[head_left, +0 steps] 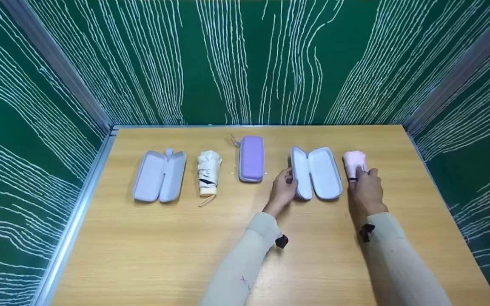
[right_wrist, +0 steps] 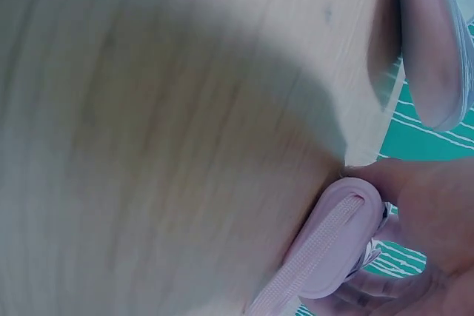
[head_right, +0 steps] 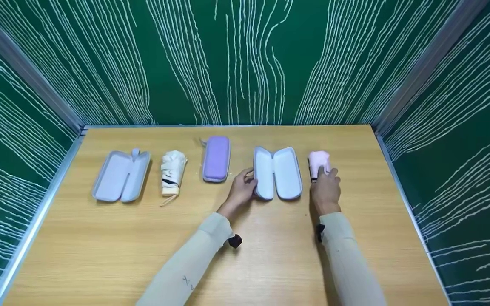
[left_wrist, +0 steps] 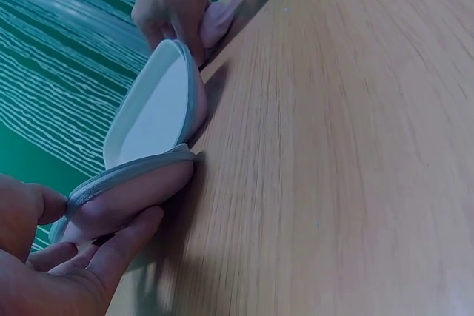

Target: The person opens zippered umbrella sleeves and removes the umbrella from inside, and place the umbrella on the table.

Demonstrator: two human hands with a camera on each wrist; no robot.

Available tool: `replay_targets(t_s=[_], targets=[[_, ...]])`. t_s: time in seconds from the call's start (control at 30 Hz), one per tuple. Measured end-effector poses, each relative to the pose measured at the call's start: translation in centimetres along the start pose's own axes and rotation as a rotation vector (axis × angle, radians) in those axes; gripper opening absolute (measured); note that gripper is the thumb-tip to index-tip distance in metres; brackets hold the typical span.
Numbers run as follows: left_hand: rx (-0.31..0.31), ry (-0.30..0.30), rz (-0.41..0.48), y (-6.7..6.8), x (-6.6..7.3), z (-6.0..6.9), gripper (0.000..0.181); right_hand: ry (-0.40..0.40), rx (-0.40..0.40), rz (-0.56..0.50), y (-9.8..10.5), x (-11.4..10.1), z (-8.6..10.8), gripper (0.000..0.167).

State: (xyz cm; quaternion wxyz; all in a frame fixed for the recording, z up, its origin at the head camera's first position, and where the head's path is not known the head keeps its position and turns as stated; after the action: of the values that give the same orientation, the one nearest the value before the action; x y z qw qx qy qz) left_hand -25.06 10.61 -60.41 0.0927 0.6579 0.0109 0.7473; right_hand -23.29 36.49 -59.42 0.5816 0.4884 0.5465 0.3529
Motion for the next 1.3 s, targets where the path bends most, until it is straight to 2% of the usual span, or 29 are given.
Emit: replay_targets(t_s=[0.17,0.33,0.57,0.8,1.0,1.3], targets=[[-0.004,-0.006,0.009,-0.3,0.3,-0.1,0.045,-0.037,-0.057,-0.010,0.1,0.1,-0.2,0.054],[-0.011,-0.007,-0.003,-0.5,0.5,-0.2,0.044,-0.047,-0.073,-0.013,0.2,0.3,-0.3,0.057],[-0.013,-0.006,-0.019,-0.9,0.8,-0.4,0.044,-0.056,-0.072,-0.013,0.3,0.5,-0.4,0.057],[-0.024,-0.006,-0.005,-1.3,0.5,-0.9,0.045,-0.041,-0.013,-0.020,0.1,0.8,-0.5,0.052],[-0.037,0.003,-0.011,-1.5,0.3,-1.0,0.044,-0.050,-0.023,-0.018,0.1,0.8,-0.5,0.051],[-0.058,-0.023,-0.008,-1.9,0.4,-1.0,0.045,-0.053,-0.009,-0.019,0.2,1.1,-0.7,0.051]])
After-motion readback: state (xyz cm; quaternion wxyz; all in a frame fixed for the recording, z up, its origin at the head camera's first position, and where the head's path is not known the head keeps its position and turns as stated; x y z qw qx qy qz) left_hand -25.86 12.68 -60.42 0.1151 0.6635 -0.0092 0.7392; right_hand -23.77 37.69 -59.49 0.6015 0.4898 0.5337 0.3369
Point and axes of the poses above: each hand's wrist, its own z-axis away from the middle knuckle, its own y-axis out of the back of the hand, x = y × z, the point moved 1 cm from there along -z, towards the middle knuckle, and after that the axes turned 5 degrees about z, right-handed, at the moved point
